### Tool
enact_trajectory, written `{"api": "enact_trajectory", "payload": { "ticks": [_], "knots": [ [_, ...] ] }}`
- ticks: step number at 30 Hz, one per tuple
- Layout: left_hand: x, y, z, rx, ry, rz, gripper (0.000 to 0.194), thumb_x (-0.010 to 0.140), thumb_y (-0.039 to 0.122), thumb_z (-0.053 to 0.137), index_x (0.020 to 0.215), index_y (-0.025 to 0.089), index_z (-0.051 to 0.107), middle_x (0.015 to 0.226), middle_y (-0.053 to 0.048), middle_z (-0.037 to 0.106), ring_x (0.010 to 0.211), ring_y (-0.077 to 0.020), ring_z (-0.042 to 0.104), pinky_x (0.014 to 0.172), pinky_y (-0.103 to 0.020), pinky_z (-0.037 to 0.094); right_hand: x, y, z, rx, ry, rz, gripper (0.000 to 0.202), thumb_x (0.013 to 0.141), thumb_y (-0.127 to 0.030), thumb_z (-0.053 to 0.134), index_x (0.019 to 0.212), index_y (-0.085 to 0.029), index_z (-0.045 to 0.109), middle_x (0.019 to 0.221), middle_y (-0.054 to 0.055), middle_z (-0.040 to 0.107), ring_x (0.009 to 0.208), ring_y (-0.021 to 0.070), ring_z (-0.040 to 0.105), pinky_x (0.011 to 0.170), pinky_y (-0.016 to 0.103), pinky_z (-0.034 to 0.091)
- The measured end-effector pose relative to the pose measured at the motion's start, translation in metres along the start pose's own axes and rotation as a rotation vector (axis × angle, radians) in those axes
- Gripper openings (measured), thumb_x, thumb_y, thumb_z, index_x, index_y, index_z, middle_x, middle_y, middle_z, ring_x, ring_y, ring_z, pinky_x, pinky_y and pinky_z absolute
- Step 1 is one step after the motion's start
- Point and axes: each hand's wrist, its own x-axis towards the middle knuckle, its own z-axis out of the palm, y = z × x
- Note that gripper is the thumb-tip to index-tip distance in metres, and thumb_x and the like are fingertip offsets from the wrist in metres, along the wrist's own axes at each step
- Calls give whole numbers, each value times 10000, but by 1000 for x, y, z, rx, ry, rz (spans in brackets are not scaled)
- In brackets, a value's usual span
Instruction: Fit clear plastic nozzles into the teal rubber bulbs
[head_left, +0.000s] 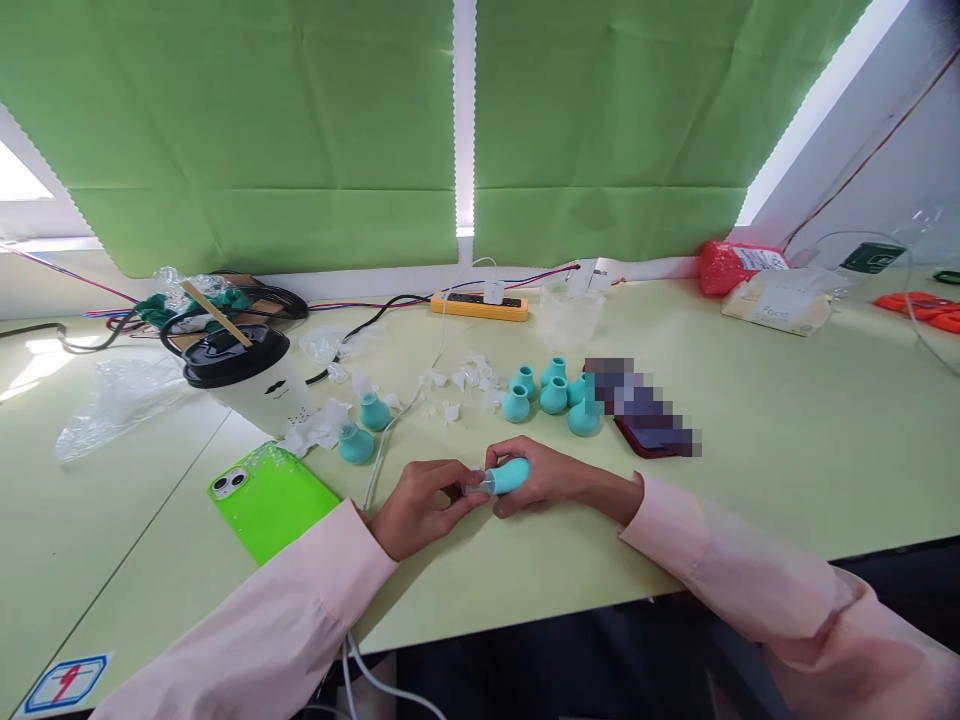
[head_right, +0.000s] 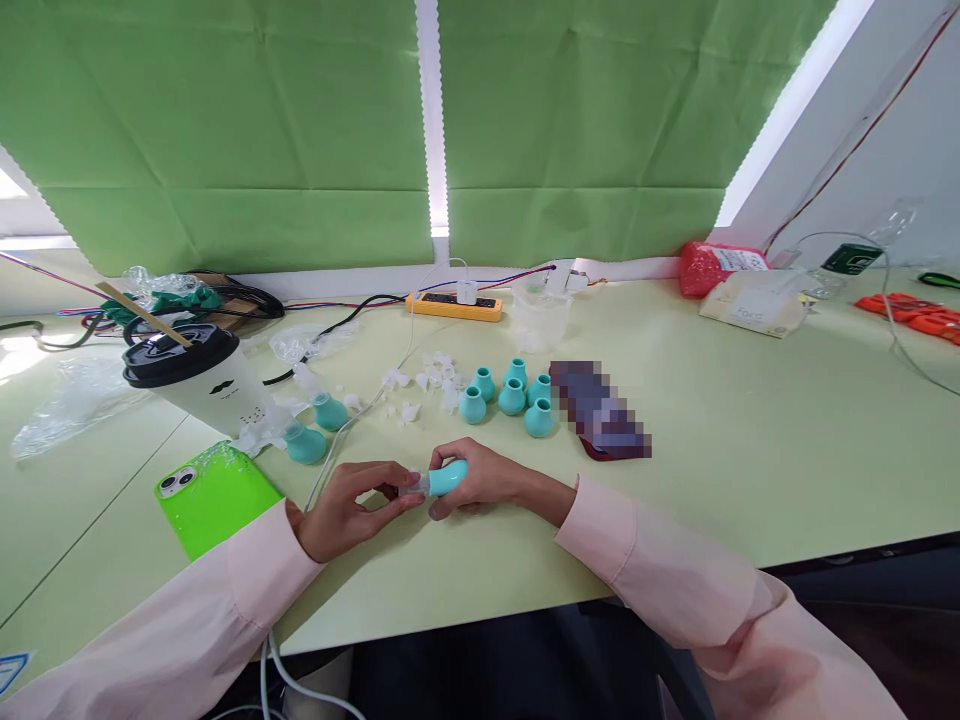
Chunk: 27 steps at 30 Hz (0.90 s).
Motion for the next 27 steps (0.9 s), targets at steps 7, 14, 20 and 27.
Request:
{"api": "enact_trajectory", "payload": {
  "ticks": [7, 14, 20, 27],
  "knots": [
    [2, 5, -9, -70, 171, -29, 352, 692, 189, 560, 1040, 170, 517, 788, -34, 612, 667, -110, 562, 625, -226, 487, -4, -11, 3, 158, 44, -247, 260, 609, -266, 632, 784, -169, 465, 618, -44, 481, 449, 41, 422, 419, 176, 358],
    [16, -21, -15, 317, 193, -164, 339, 791, 252, 398, 1117, 183, 459, 1072, -95, 529, 963, -204, 484, 812, -361, 413, 2, -5, 2, 369, 353, -416, 246, 599, -219, 650, 770, -176, 478, 630, -20, 529, 512, 87, 494, 464, 227, 415],
    [22, -38, -2, 850, -84, -175, 364, 792, 336, 375, 1153, 323, 419, 1292, -72, 326, 1138, -360, 270, 833, -597, 228, -2, -14, 11, 375, 359, -411, 252, 570, -223, 667, 737, -170, 485, 641, -14, 543, 500, 81, 487, 463, 233, 416],
    [26, -34, -5, 864, -82, -138, 280, 819, 232, 323, 994, 247, 540, 1118, -86, 514, 1038, -293, 380, 813, -550, 231, -2, -11, 10, 319, 382, -411, 256, 580, -257, 659, 740, -163, 482, 645, -10, 535, 504, 79, 478, 466, 228, 405]
  ]
}}
